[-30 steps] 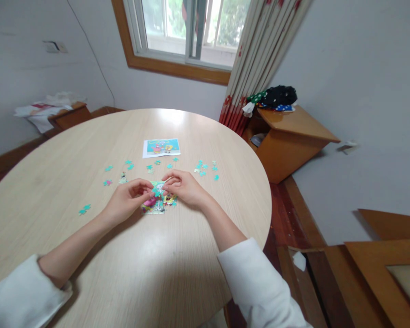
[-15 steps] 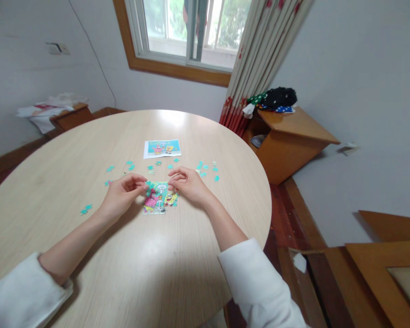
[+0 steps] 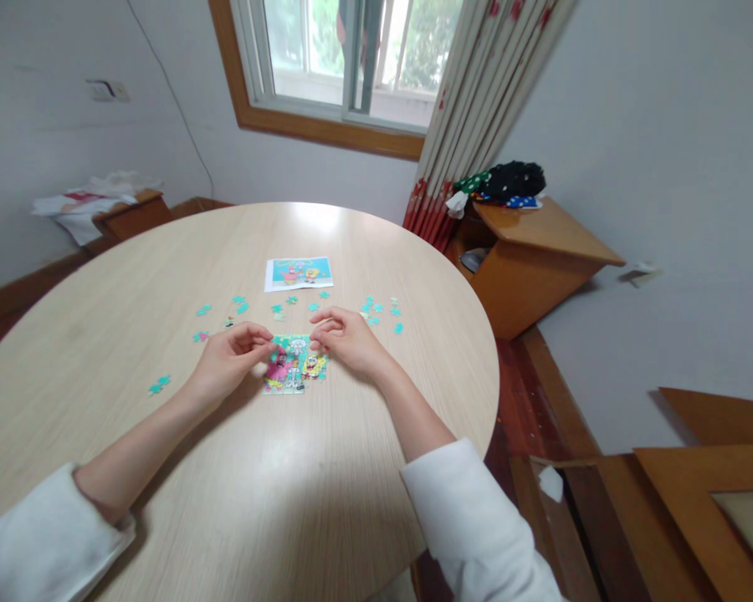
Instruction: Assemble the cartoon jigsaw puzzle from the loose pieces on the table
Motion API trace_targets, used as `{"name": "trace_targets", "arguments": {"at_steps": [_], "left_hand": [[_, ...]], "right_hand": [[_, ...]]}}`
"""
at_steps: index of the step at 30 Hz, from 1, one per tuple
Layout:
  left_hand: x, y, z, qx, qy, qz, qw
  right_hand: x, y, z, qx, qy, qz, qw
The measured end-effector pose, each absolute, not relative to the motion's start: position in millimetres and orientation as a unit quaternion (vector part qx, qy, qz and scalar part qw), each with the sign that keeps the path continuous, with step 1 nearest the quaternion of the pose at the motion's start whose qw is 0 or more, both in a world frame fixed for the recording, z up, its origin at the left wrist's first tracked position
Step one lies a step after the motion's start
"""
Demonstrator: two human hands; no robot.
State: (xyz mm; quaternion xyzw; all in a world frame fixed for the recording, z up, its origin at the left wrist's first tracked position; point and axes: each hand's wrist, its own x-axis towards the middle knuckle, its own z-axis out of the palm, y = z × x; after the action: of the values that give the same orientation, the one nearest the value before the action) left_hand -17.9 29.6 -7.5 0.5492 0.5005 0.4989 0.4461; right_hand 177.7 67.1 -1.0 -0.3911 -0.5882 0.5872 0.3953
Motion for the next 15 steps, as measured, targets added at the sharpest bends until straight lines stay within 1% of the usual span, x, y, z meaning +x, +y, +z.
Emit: {"name": "trace_targets", "arguments": {"at_steps": [7, 15], "left_hand": [[-17.6, 29.1, -6.9, 0.558, 0.515, 0.475, 0.446], [-15.4, 26.8, -3.1, 0.520, 0.519, 0.486, 0.473]], "right_hand": [[178.0, 66.6, -0.6, -0.394, -0.588, 0.586, 0.395], [177.9, 67.3, -2.3, -0.386, -0.589, 0.586, 0.401]]}}
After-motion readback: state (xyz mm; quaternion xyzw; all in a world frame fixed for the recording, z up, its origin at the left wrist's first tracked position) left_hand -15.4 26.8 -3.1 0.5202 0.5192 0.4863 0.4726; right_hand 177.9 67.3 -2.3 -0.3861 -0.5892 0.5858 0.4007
